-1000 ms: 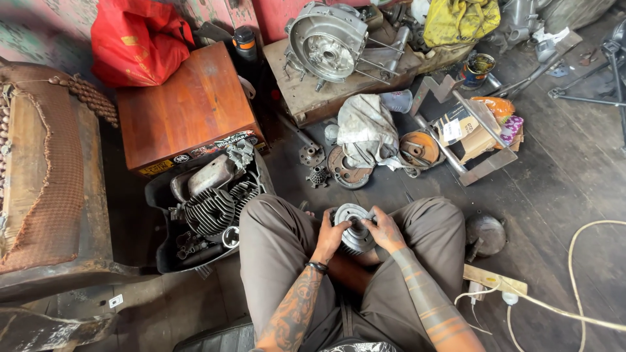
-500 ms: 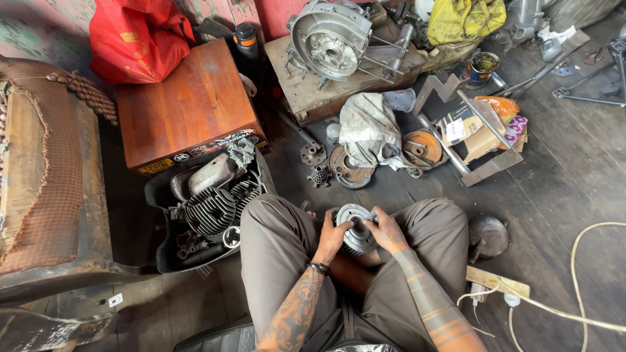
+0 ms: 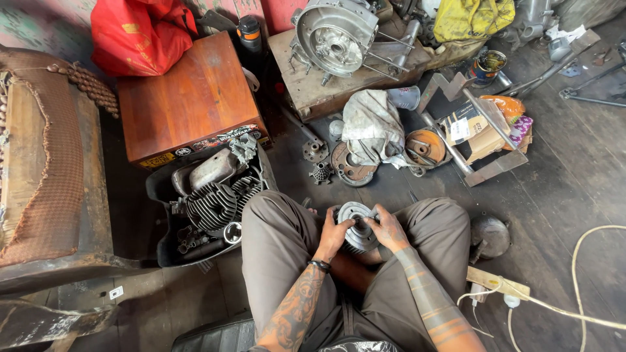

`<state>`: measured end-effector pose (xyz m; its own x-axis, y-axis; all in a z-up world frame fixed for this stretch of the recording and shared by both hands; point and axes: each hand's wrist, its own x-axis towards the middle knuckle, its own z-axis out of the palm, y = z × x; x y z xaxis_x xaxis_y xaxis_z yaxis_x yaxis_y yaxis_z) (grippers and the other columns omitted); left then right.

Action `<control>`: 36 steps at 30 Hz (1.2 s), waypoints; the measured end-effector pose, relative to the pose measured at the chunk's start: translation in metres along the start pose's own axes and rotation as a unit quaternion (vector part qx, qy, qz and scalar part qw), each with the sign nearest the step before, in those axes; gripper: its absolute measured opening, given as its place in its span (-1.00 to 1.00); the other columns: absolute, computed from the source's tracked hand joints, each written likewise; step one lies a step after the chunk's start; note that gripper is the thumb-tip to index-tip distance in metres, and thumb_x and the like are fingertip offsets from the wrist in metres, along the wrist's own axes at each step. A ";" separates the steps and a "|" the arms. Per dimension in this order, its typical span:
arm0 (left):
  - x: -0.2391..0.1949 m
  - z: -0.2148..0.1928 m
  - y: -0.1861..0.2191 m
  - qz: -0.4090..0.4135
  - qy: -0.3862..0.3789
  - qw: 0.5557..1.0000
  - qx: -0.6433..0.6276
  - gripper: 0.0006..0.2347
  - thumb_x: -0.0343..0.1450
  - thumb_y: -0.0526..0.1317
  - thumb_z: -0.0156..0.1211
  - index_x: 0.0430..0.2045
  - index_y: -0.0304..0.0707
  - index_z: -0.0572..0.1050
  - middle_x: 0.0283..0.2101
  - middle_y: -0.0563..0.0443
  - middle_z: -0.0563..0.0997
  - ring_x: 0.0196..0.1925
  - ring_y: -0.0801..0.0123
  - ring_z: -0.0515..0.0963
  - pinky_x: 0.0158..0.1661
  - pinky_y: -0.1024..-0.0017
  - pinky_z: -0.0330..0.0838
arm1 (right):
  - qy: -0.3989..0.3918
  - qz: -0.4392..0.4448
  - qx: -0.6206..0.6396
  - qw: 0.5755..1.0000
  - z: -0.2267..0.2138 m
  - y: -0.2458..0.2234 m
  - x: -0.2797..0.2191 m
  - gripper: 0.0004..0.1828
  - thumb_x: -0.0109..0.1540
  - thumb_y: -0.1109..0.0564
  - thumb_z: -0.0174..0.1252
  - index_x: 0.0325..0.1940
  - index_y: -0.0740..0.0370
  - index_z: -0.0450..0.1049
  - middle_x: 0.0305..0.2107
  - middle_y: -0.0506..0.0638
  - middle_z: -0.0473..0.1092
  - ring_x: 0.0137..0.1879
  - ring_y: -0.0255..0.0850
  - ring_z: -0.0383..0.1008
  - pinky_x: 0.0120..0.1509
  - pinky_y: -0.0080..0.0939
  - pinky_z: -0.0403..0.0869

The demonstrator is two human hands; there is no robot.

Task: Cleaning the combustion chamber of a motorcycle cylinder head using sandpaper

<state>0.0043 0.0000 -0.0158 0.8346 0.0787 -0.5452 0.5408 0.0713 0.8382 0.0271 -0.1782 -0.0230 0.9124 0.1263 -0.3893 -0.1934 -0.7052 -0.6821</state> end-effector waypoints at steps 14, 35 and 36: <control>-0.006 0.001 0.007 -0.009 -0.007 1.000 0.008 -0.18 0.22 -0.02 0.39 0.38 -0.19 0.11 0.38 -0.45 0.21 0.46 -0.08 0.16 0.39 0.10 0.08 | 0.019 -0.029 0.013 0.999 0.002 0.009 0.000 -0.71 0.27 -0.07 0.22 -0.07 0.13 0.42 -0.11 0.36 0.55 0.18 0.24 0.50 0.28 0.26 0.49; -0.004 0.000 0.005 -0.006 -0.005 1.000 0.013 -0.16 0.22 -0.01 0.39 0.40 -0.22 0.09 0.38 -0.46 0.19 0.47 -0.10 0.14 0.39 0.10 0.08 | 0.018 -0.040 0.013 0.999 -0.002 0.002 -0.002 -0.72 0.27 -0.04 0.23 -0.09 0.16 0.43 -0.15 0.39 0.55 0.16 0.28 0.51 0.26 0.30 0.50; -0.004 0.000 0.005 -0.007 -0.005 1.000 0.013 -0.16 0.22 -0.01 0.39 0.40 -0.22 0.09 0.38 -0.46 0.19 0.47 -0.10 0.14 0.39 0.10 0.08 | 0.018 -0.040 0.013 0.999 -0.002 0.002 -0.002 -0.72 0.27 -0.04 0.23 -0.09 0.16 0.43 -0.15 0.39 0.55 0.16 0.28 0.51 0.26 0.30 0.50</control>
<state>0.0039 -0.0003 -0.0098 0.8283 0.0689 -0.5561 0.5541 0.0468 0.8311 0.0255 -0.1809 -0.0227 0.9378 0.1559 -0.3101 -0.1280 -0.6751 -0.7265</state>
